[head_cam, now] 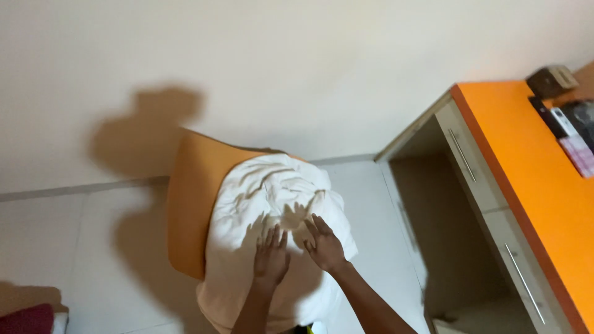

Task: The person folds a white duvet on a bed and places it on a chair. Then the person folds two white pillows on the bed and places them on the chair.

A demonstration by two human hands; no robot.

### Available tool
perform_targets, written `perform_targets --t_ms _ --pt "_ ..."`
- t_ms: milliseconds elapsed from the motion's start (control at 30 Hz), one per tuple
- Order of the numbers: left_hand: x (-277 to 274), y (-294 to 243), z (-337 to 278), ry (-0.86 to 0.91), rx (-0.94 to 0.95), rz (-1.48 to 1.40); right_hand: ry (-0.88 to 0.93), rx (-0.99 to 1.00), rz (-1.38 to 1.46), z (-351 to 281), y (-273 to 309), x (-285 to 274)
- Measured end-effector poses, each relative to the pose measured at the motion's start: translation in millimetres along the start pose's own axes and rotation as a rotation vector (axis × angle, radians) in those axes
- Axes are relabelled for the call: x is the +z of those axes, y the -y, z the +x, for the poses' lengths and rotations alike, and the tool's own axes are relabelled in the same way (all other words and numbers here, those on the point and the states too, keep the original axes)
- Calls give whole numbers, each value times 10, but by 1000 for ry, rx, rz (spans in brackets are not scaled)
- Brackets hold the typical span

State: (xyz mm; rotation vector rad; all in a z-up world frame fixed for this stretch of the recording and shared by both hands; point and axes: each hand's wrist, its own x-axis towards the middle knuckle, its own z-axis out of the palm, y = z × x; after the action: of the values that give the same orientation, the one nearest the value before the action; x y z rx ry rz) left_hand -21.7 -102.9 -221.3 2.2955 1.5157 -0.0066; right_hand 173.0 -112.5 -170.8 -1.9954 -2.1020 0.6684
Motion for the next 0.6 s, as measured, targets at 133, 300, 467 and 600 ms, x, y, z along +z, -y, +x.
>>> perform_targets --t_ms 133,300,467,600 --pt "251 161 -370 41 -2 -51 55 36 33 -334 64 305" --pt "497 504 -836 -97 82 115 121 67 143 -667 377 672" --pt "463 813 -1261 -107 51 115 39 -66 138 -809 613 1228" --pt "185 970 -1319 -54 59 130 69 -45 149 -781 987 1305"
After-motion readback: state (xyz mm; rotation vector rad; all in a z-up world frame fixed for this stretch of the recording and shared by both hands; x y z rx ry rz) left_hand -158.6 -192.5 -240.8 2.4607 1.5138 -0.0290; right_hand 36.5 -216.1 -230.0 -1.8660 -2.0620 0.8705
